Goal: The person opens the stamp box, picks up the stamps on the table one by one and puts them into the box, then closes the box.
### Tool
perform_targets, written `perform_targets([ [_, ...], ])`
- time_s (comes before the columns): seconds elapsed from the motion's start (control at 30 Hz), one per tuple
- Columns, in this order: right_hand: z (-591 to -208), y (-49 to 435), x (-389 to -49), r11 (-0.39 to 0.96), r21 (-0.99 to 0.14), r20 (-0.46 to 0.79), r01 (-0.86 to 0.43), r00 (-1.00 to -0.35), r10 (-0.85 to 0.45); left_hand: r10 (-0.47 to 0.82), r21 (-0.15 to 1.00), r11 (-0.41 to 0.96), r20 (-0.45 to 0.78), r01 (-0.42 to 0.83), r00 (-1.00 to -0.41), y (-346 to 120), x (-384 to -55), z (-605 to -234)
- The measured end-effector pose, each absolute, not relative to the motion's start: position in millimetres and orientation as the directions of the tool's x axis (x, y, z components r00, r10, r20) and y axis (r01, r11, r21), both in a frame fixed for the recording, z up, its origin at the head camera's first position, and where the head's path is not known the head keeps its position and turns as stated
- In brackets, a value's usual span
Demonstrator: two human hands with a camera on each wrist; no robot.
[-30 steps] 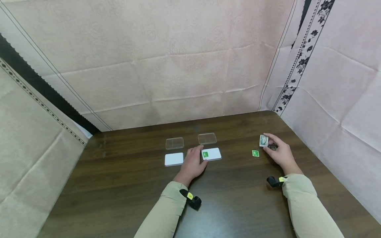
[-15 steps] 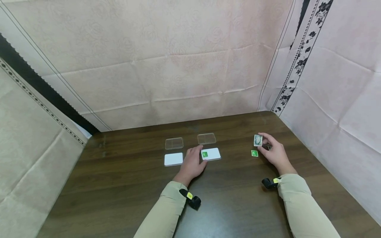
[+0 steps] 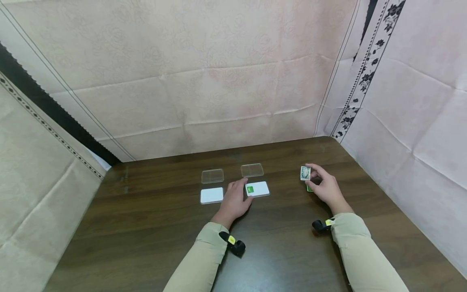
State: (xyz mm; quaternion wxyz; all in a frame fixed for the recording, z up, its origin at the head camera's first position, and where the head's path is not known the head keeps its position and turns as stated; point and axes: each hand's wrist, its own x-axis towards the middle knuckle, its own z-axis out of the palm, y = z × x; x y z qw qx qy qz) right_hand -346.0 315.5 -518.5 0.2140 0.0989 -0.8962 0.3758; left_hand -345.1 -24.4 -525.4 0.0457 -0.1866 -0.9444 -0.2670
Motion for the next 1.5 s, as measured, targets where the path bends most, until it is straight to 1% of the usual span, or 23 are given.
perform_targets([
  [0.47, -521, 274, -354, 0.621, -0.673, 0.441, -0.402, -0.892, -0.1, 0.325, 0.491, 0.79, 0.175, 0.368, -0.93, -26, -345, -527],
  [0.73, -517, 244, -356, 0.579, -0.717, 0.362, -0.388, -0.917, -0.166, 0.321, 0.489, 0.793, 0.17, 0.362, -0.932, -25, -345, -526],
  [1.1, -520, 217, -364, 0.554, -0.733, 0.305, -0.395, -0.919, -0.251, 0.309, 0.492, 0.8, 0.154, 0.343, -0.939, -22, -347, -522],
  [1.23, -520, 213, -366, 0.584, -0.71, 0.276, -0.394, -0.918, -0.285, 0.311, 0.492, 0.797, 0.163, 0.35, -0.936, -22, -347, -522],
  [1.4, -520, 209, -368, 0.621, -0.647, 0.276, -0.443, -0.895, -0.351, 0.32, 0.486, 0.794, 0.176, 0.365, -0.931, -22, -348, -524],
  [1.5, -520, 208, -368, 0.638, -0.631, 0.257, -0.441, -0.895, -0.365, 0.321, 0.49, 0.791, 0.179, 0.367, -0.93, -22, -348, -525],
])
